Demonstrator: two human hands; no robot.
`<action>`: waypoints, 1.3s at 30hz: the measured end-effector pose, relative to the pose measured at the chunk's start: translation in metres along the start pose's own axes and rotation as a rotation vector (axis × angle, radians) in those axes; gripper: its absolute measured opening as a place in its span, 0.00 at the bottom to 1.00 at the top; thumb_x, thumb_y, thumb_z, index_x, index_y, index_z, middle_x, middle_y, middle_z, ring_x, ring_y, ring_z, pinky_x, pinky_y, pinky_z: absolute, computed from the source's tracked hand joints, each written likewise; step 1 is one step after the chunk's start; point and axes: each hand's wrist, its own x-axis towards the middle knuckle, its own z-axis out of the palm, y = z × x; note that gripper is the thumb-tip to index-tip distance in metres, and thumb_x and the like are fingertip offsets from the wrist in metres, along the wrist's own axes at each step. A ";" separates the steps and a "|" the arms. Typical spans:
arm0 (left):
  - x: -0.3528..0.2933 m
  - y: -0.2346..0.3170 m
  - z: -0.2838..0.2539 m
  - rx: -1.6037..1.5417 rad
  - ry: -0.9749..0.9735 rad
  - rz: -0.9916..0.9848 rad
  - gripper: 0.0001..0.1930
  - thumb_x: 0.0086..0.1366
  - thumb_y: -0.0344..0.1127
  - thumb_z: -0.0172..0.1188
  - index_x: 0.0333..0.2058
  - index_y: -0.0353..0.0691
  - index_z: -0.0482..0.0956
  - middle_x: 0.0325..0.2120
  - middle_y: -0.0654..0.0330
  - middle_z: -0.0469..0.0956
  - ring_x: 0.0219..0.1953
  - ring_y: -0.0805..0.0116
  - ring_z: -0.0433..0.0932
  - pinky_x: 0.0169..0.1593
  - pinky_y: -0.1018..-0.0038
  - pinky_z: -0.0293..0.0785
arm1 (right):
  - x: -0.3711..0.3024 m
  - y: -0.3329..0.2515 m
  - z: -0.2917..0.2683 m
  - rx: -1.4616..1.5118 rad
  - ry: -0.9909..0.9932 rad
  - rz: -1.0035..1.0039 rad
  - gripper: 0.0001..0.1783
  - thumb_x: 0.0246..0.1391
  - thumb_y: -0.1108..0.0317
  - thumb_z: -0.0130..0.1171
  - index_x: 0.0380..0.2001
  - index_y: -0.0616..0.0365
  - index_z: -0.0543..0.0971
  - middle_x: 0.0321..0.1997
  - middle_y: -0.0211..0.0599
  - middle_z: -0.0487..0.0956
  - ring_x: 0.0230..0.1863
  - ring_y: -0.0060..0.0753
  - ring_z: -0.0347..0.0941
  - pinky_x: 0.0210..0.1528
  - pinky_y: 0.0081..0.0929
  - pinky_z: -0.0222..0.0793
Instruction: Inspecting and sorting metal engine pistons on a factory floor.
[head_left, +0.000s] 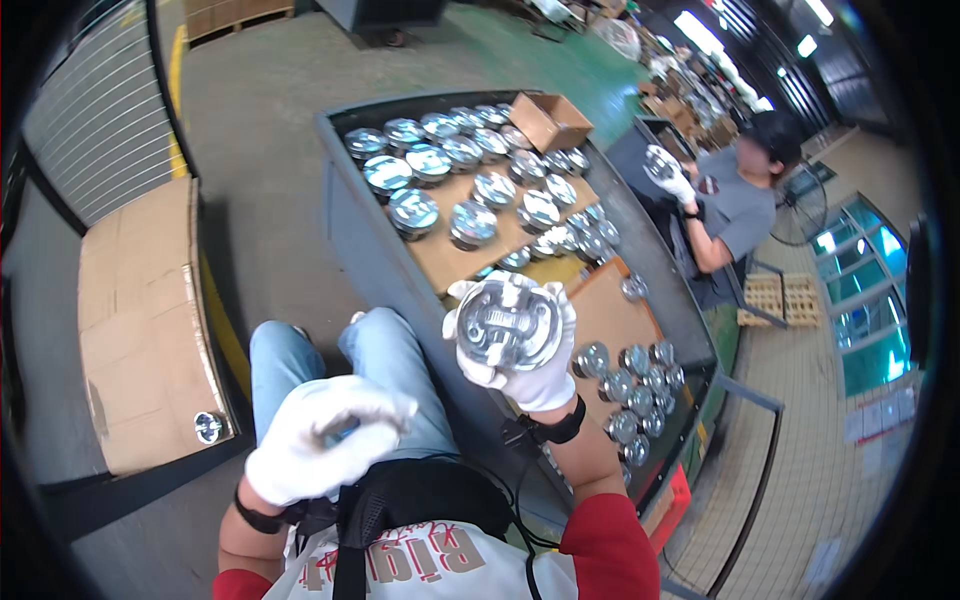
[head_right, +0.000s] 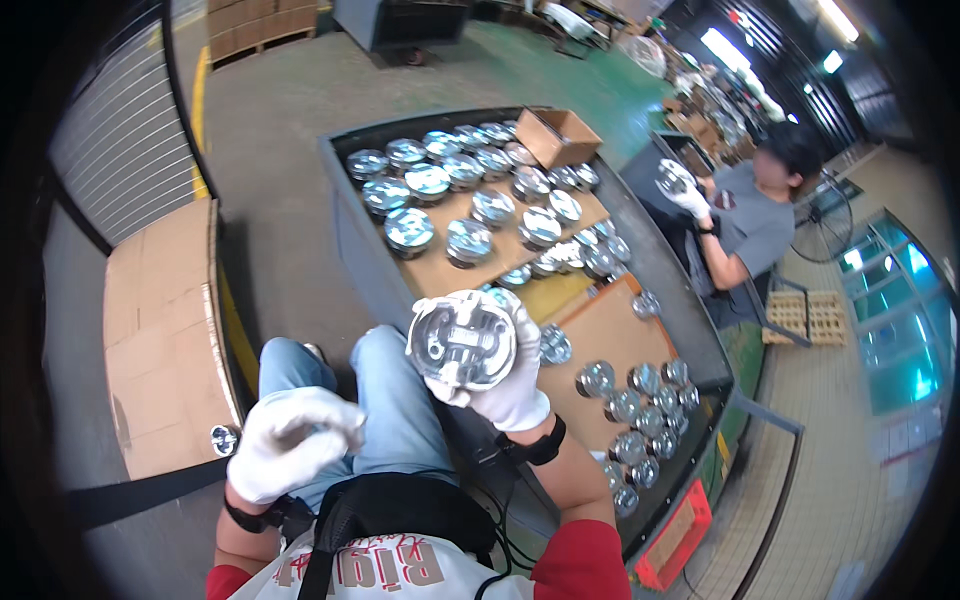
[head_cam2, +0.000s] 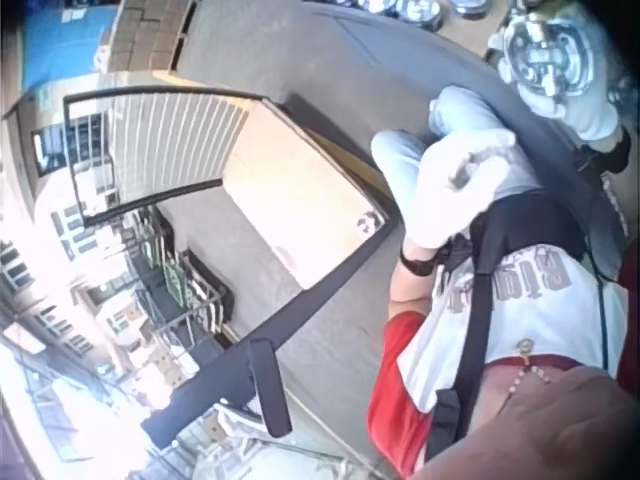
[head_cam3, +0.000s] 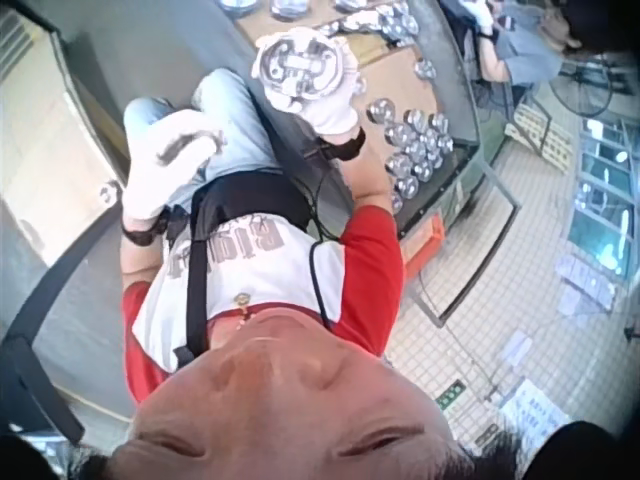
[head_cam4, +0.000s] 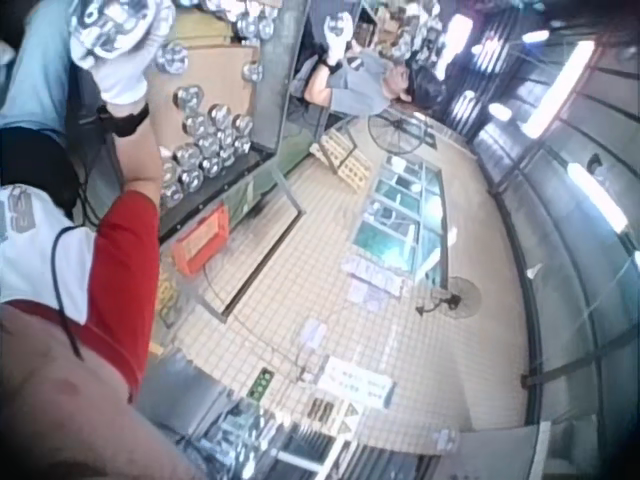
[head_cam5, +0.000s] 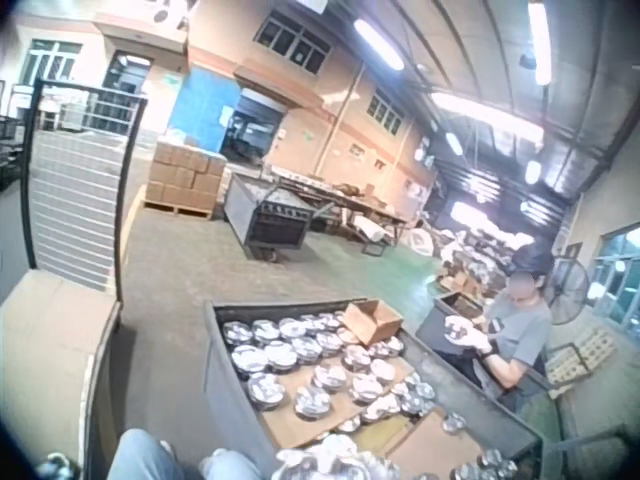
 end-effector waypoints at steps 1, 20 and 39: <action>-0.005 -0.003 0.005 -0.276 0.081 -0.257 0.11 0.67 0.28 0.61 0.47 0.33 0.81 0.36 0.59 0.83 0.33 0.74 0.81 0.38 0.76 0.77 | 0.011 -0.003 -0.018 0.145 -0.626 0.245 0.40 0.58 0.35 0.51 0.60 0.57 0.71 0.66 0.47 0.70 0.61 0.53 0.71 0.55 0.47 0.76; 0.000 -0.082 0.007 -1.378 0.497 -0.192 0.21 0.73 0.49 0.47 0.54 0.41 0.75 0.50 0.54 0.80 0.49 0.58 0.81 0.51 0.60 0.79 | 0.012 0.077 -0.010 -1.055 -0.153 -0.304 0.24 0.61 0.79 0.60 0.60 0.68 0.70 0.44 0.31 0.79 0.34 0.13 0.73 0.39 0.13 0.70; -0.011 -0.078 0.010 -1.299 0.507 -0.249 0.21 0.72 0.46 0.48 0.54 0.38 0.75 0.48 0.56 0.81 0.47 0.61 0.82 0.51 0.63 0.79 | 0.006 0.093 -0.007 -1.052 -0.157 -0.194 0.14 0.70 0.72 0.48 0.53 0.68 0.74 0.29 0.26 0.78 0.24 0.12 0.69 0.27 0.13 0.66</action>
